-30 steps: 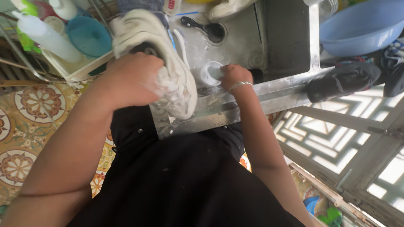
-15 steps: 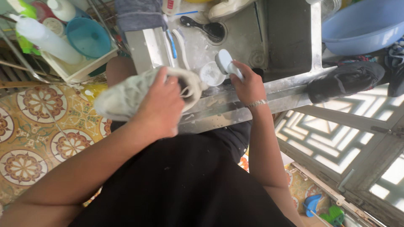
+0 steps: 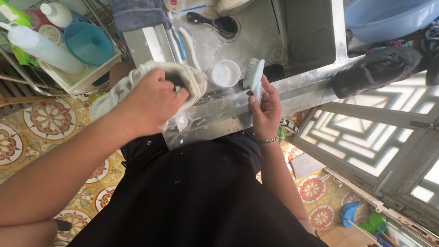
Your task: The person scrubs a white sneaker with a brush and soapy water in a sink, then rinses it thoroughly with a handheld sprayer. The person rotates the shoe to clean multiple surfaces and rinses the interior and exterior.
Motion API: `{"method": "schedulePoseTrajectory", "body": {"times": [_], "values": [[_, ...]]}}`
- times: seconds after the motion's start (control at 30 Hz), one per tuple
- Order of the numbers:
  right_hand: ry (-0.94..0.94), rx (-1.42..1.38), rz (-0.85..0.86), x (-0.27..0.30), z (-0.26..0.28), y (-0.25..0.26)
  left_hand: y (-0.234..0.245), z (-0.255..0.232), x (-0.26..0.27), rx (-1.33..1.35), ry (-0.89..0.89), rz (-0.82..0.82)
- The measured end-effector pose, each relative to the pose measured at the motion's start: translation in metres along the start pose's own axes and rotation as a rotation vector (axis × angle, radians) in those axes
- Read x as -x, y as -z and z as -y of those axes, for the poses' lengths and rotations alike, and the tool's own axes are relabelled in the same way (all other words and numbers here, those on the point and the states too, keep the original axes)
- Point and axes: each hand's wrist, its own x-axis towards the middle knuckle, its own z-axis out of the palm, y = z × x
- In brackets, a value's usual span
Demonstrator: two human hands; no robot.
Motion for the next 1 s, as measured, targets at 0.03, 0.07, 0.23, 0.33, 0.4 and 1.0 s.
{"method": "schedulePoseTrajectory", "body": {"times": [0.03,0.07,0.23,0.33,0.4,1.0], "values": [[0.046,0.005,0.007,0.001,0.004,-0.002,0.002,0.003,-0.003,0.039,0.008,-0.021],[0.092,0.011,0.015,0.001,0.01,-0.003,0.005,0.005,-0.005,0.078,0.016,-0.042],[0.275,0.51,0.11,0.004,0.051,-0.013,0.017,0.005,-0.032,0.347,0.082,-0.03],[0.253,0.713,0.077,0.004,0.068,-0.031,0.014,0.005,-0.051,0.475,0.125,-0.018],[0.493,0.762,0.2,0.002,0.074,-0.035,0.004,0.004,-0.064,0.551,0.119,-0.095],[0.137,0.691,0.143,-0.005,0.067,-0.006,-0.023,-0.011,-0.087,0.542,0.07,0.061]]}}
